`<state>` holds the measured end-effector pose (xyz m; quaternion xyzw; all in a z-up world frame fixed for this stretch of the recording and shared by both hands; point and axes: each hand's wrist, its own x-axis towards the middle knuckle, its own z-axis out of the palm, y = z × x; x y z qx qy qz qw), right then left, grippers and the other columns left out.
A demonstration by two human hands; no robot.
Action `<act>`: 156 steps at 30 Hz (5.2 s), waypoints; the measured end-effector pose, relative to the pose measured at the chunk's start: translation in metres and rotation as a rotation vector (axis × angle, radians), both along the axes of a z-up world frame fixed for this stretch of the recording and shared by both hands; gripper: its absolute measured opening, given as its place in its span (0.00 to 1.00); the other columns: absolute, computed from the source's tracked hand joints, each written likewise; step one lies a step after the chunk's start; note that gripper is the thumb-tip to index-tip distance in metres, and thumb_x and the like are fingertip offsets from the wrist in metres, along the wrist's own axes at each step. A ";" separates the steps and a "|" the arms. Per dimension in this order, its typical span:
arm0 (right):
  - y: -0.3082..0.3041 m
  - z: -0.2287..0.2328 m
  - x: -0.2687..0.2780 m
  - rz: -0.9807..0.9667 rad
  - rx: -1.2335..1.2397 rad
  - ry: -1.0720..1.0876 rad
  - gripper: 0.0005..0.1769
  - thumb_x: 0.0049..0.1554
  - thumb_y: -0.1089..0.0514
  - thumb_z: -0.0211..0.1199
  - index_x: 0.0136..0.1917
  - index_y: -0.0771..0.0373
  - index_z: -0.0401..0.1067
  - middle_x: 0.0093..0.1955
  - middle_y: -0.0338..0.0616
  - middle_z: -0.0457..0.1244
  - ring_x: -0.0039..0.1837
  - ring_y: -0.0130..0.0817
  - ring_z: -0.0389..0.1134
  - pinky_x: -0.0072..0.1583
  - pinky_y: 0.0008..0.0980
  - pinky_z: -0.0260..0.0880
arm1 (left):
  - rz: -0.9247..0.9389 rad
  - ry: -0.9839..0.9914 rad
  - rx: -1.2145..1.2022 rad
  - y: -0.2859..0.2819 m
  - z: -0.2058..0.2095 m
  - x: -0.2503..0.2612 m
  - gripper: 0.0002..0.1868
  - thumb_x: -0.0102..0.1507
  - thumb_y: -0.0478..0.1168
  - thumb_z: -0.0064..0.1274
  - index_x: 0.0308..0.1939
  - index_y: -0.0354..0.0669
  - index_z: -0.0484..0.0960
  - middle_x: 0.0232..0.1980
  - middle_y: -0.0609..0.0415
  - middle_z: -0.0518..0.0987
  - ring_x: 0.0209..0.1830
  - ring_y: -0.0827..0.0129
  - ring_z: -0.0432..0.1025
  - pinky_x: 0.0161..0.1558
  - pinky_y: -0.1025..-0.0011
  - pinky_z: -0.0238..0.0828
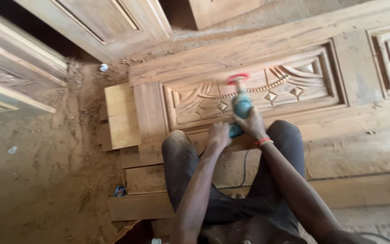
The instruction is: The person sands the carved patterns on a wooden door using a power sander.
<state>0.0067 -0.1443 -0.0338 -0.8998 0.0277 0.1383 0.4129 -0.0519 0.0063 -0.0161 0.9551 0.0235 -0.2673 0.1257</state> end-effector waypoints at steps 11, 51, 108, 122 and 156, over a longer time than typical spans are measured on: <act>-0.031 0.057 0.032 0.019 -0.133 0.066 0.44 0.43 0.34 0.75 0.58 0.74 0.74 0.51 0.64 0.70 0.52 0.51 0.74 0.53 0.45 0.73 | -0.012 -0.006 -0.078 -0.027 -0.027 0.037 0.20 0.60 0.39 0.57 0.56 0.42 0.81 0.59 0.44 0.81 0.61 0.52 0.76 0.60 0.58 0.76; -0.108 0.063 0.094 0.058 -0.246 0.171 0.44 0.40 0.34 0.76 0.53 0.75 0.74 0.45 0.61 0.71 0.45 0.46 0.75 0.46 0.41 0.76 | 0.030 0.004 -0.216 -0.094 0.050 0.077 0.26 0.53 0.54 0.65 0.50 0.45 0.83 0.53 0.47 0.82 0.55 0.56 0.78 0.54 0.60 0.77; -0.017 0.067 0.007 0.197 -0.412 0.188 0.54 0.40 0.32 0.76 0.61 0.80 0.68 0.58 0.71 0.66 0.61 0.59 0.70 0.61 0.47 0.72 | 0.124 0.025 -0.248 -0.011 0.021 -0.028 0.19 0.53 0.46 0.61 0.46 0.44 0.85 0.45 0.43 0.84 0.48 0.53 0.79 0.51 0.57 0.76; -0.003 0.046 -0.045 0.109 -0.265 0.169 0.50 0.42 0.33 0.76 0.56 0.79 0.66 0.53 0.73 0.66 0.54 0.60 0.72 0.55 0.49 0.74 | 0.003 0.101 -0.113 0.003 0.008 -0.069 0.22 0.56 0.39 0.60 0.53 0.39 0.77 0.54 0.42 0.76 0.55 0.50 0.73 0.55 0.54 0.73; 0.026 0.026 -0.056 0.339 -0.197 0.116 0.51 0.44 0.32 0.76 0.54 0.82 0.64 0.51 0.73 0.66 0.53 0.57 0.72 0.53 0.47 0.73 | 0.146 -0.036 -0.105 0.018 -0.003 -0.117 0.21 0.51 0.40 0.65 0.47 0.41 0.80 0.51 0.42 0.79 0.54 0.48 0.74 0.54 0.56 0.74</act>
